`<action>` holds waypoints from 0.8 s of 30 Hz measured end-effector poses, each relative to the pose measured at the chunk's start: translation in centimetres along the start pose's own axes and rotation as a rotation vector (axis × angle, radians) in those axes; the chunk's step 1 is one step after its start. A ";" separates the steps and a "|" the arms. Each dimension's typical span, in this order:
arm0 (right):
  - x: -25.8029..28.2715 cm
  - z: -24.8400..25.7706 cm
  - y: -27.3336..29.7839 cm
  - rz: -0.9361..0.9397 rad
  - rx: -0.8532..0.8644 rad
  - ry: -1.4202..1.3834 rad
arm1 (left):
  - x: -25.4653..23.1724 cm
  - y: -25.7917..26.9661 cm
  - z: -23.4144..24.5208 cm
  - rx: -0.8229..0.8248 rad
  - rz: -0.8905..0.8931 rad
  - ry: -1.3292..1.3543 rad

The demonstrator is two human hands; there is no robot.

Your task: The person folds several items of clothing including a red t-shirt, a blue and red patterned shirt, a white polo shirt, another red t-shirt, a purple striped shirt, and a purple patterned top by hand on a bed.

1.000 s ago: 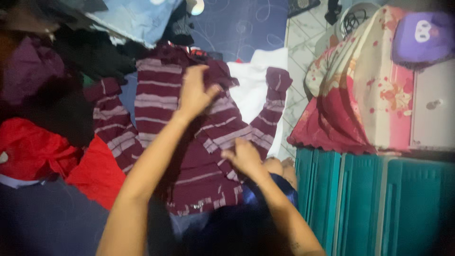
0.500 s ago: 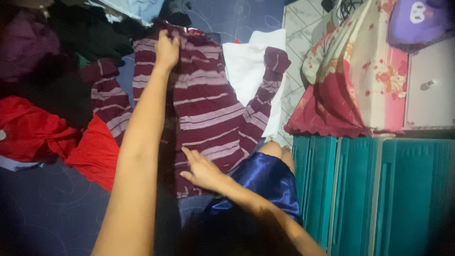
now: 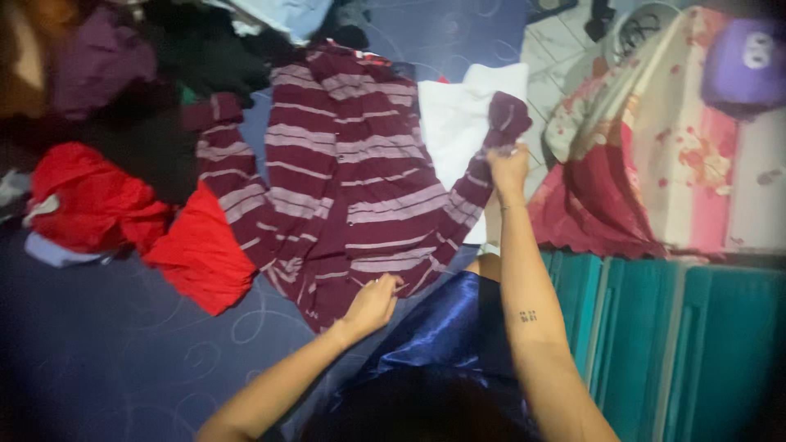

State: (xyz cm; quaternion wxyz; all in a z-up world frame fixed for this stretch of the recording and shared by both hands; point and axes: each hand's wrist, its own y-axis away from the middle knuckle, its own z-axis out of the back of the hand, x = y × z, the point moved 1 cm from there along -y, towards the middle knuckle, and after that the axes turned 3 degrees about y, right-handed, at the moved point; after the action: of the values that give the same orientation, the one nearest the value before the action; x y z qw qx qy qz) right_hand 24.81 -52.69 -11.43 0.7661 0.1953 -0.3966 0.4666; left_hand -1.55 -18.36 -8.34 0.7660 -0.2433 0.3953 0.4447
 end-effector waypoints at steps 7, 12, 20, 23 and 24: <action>15.1 -12.9 3.6 0.530 0.315 0.222 | 9.7 -2.2 -0.7 0.298 0.306 0.806; 18.0 -17.5 10.2 0.418 0.765 0.628 | 11.7 0.8 1.0 0.643 0.483 0.725; 18.8 -14.7 5.6 0.390 0.575 0.403 | 10.1 -1.5 15.0 0.107 -0.208 0.010; 21.7 -12.0 6.0 0.378 0.555 0.500 | 14.3 -4.4 25.6 -0.778 0.216 -0.034; 22.4 -11.5 6.7 0.415 0.546 0.494 | 15.3 -4.3 28.0 -0.968 0.494 -0.126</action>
State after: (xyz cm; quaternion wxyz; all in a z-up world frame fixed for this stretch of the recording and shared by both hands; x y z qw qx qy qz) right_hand 29.51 -29.17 -1.24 0.6482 0.1892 -0.0937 0.7317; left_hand 17.62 7.31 -4.94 0.4613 -0.4408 0.1443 0.7563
